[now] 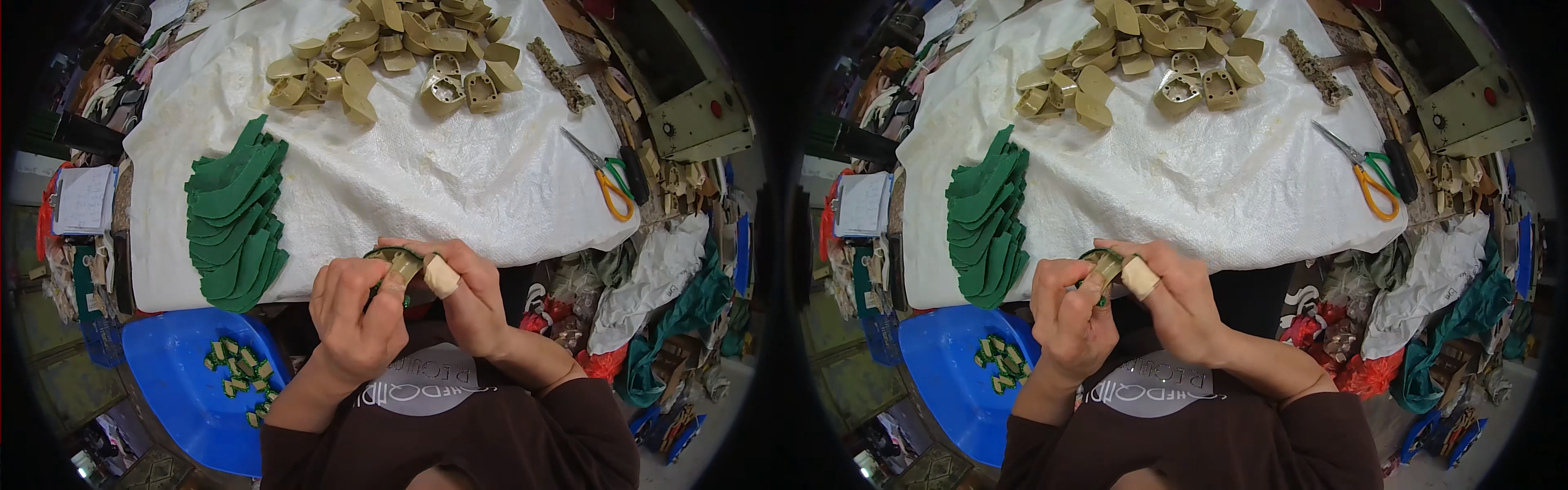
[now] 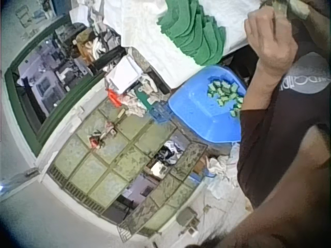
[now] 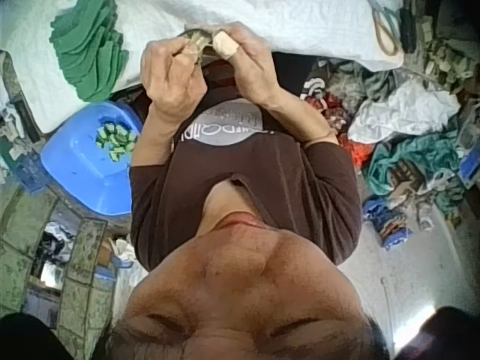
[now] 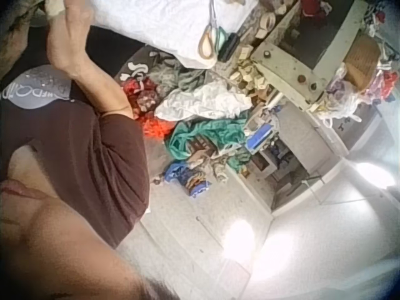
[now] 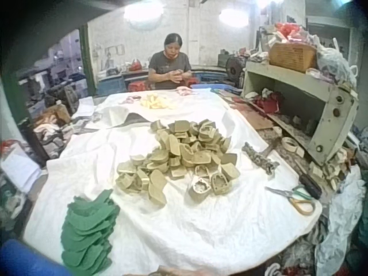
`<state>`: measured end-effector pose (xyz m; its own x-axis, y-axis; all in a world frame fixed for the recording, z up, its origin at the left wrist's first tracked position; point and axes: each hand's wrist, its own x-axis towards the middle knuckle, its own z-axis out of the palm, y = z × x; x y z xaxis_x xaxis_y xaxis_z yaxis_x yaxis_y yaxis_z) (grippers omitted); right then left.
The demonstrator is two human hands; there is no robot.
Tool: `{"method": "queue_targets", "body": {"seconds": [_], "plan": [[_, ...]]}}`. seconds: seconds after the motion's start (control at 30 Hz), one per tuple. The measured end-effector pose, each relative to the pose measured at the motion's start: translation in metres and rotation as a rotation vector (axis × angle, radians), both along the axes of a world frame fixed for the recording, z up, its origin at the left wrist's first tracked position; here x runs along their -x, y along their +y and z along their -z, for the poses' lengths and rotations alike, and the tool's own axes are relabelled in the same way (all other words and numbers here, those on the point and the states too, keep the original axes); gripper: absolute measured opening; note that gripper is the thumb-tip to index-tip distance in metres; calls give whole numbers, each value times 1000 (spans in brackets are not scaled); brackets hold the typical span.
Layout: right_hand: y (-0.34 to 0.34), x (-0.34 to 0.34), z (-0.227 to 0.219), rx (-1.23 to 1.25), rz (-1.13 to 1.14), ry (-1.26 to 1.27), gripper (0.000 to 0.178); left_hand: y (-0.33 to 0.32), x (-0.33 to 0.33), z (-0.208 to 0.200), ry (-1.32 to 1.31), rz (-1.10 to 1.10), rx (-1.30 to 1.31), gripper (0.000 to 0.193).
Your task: The person repeatedly picks up a beige plastic component and a green foam piece, wraps the foam around the plastic, and presses it into place using a small wooden block. The finished units are placed into a blue bin on the table.
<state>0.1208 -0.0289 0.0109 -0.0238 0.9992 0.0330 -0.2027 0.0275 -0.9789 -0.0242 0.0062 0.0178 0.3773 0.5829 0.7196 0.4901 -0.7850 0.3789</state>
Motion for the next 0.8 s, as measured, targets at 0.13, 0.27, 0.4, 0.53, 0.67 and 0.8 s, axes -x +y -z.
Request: {"method": "queue_targets", "body": {"seconds": [0.13,0.27,0.4,0.53,0.67,0.8], "plan": [[12,-2,-12,-201,-17,-357,32,4,3,-9,26,-21,85,17],[25,-23,-10,37,-262,-161,33,4,14,-1,-250,96,336,22],[43,-42,-8,240,-439,120,39,-3,9,7,-500,291,527,27],[46,-49,-8,227,-511,104,42,3,11,12,-338,358,321,32],[50,-46,-8,215,-527,73,42,5,10,5,-178,275,234,32],[50,-44,3,245,-519,125,49,8,9,12,-200,268,236,24]]}}
